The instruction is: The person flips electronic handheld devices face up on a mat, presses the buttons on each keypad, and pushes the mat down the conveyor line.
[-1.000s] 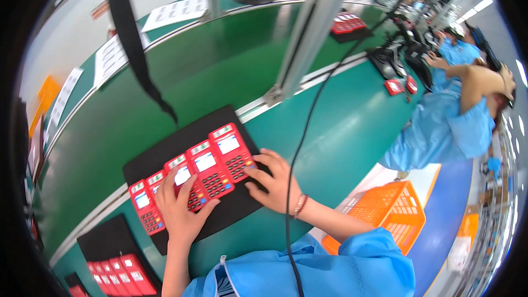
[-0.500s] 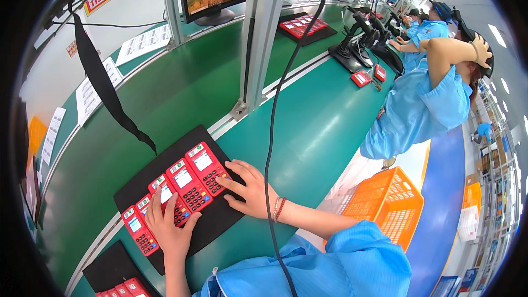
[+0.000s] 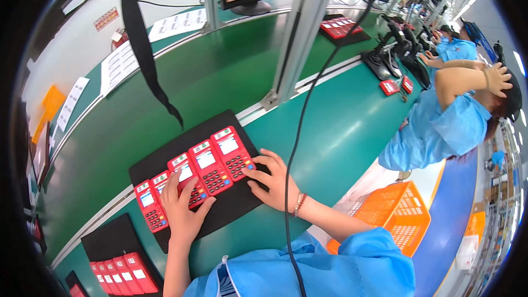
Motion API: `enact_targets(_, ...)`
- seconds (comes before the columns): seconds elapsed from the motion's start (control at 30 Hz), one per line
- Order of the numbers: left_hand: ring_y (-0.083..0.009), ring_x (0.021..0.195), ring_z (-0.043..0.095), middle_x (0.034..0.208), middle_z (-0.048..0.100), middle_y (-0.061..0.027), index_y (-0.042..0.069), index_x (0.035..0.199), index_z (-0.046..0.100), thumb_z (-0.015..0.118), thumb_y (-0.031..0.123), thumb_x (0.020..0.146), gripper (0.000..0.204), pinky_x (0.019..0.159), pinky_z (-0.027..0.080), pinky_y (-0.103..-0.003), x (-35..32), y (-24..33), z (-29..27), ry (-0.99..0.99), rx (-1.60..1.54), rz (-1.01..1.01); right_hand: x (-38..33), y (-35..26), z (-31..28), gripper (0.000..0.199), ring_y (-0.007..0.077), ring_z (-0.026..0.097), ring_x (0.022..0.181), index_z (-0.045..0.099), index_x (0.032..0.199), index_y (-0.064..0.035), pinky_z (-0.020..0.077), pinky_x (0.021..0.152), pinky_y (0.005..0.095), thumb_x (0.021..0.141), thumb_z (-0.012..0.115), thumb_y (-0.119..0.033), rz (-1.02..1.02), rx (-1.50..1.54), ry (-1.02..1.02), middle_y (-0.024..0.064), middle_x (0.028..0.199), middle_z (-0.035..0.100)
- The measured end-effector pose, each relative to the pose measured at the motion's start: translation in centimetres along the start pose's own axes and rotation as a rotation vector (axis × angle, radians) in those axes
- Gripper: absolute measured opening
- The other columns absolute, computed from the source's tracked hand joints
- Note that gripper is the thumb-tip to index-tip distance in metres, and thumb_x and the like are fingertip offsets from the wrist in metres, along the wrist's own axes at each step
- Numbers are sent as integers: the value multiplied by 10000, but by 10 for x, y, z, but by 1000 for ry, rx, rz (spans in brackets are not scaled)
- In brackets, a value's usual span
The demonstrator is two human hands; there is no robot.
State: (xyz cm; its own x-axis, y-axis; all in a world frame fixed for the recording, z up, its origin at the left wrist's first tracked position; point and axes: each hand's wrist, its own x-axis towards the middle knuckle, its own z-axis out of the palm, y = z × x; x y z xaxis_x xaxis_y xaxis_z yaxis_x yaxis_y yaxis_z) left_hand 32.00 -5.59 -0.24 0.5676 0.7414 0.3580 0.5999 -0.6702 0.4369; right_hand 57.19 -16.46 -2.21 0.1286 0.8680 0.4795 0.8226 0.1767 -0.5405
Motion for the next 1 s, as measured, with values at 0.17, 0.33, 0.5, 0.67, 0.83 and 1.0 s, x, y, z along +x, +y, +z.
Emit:
enact_targets(0.17,-339,1255,563,1361,628,-131,90,1105,747,884,149,724,409,1077,402,-498,-51,-5,-57,-18,-150,82,-25,-28,-13,454,410,547,1297,722,1222,-131,520,1037,511,778,811,-106,-48,10,-26,140,1340,600)
enact_targets(0.33,-324,1141,614,1221,688,-84,107,1082,770,840,131,815,277,1010,464,-458,-97,-25,-89,-221,-66,-66,-24,-32,-9,393,363,594,1227,744,1165,-139,508,1033,507,781,827,-168,-50,-28,-148,114,1262,642)
enact_targets(0.5,-347,1088,639,1221,682,-115,101,1098,777,835,170,849,265,979,495,-479,-53,-61,-79,-190,25,-3,20,6,19,363,368,550,1284,726,1186,-101,460,1097,528,839,787,-190,-132,34,-114,126,1304,612)
enact_targets(0.67,-354,1171,595,1256,619,-167,6,1115,706,693,14,886,229,1044,463,-424,26,-115,-39,-50,9,-93,106,52,74,333,364,519,1319,718,1196,-77,408,1159,526,881,735,-181,-144,1,-12,144,1301,607)
enact_targets(0.83,-361,1232,589,1306,621,-173,5,1168,690,640,41,942,233,1076,448,-432,98,-161,-21,45,3,-146,180,80,125,330,376,479,1388,720,1226,-78,315,1222,540,914,682,-177,-43,-9,5,161,1388,588)
enact_targets(1.0,-373,1307,548,1390,591,-172,26,1239,675,660,66,933,309,1127,411,-439,98,-167,-38,-46,20,-140,181,85,132,324,388,454,1409,727,1219,-84,285,1238,542,914,672,-176,-37,-4,36,165,1402,583)
